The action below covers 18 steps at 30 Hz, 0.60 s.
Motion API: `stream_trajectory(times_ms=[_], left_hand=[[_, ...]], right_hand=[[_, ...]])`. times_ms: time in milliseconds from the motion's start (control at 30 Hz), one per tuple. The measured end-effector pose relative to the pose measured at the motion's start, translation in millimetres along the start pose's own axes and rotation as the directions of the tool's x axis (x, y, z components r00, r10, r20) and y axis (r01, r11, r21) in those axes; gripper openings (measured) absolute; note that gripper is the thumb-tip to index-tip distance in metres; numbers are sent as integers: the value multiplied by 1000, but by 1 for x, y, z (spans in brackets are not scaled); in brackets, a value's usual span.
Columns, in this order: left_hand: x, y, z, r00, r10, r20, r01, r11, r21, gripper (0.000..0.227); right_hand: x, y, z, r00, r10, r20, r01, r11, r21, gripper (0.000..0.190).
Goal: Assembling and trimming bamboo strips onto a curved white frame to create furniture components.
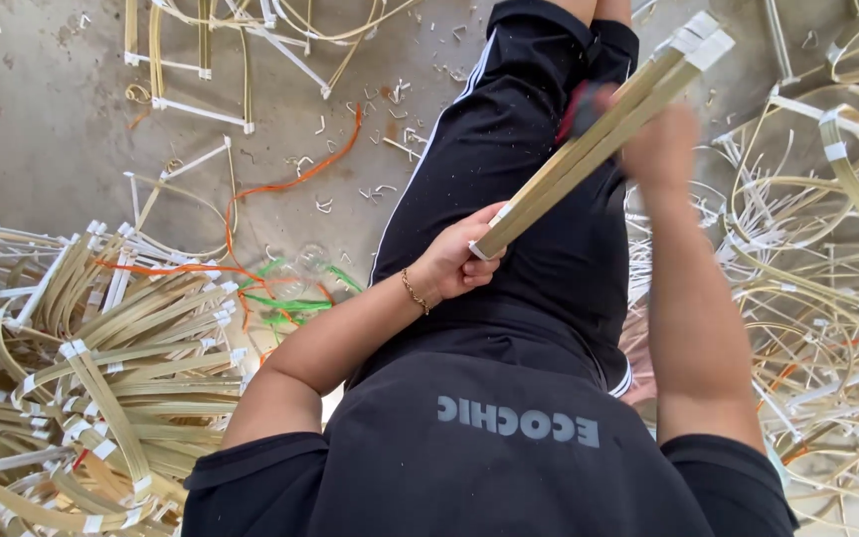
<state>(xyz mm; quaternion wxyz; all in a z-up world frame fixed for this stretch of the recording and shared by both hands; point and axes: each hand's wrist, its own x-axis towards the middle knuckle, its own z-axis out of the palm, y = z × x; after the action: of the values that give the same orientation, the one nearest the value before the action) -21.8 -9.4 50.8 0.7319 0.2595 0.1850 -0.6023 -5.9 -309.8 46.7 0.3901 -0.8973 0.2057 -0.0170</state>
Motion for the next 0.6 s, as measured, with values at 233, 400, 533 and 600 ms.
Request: stream_trajectory(times_ms=[233,400,533,600], left_hand=[[15,3,-19,1000,16,-15,-16,1000,-3,60],[19,30,-25,998,-49,-37,56,979,197,30],[16,39,-21,963,-190,-190,235,938,255,52],[35,22,-52,995,-80,58,60,956,287,62]], right_hand=[[-43,27,73,996,-68,-53,69,997,20,43],[-67,-8,70,977,-141,160,88,950,301,24],[-53,-56,29,985,-111,133,80,973,216,25],[-51,-57,29,991,-98,88,82,982,168,29]])
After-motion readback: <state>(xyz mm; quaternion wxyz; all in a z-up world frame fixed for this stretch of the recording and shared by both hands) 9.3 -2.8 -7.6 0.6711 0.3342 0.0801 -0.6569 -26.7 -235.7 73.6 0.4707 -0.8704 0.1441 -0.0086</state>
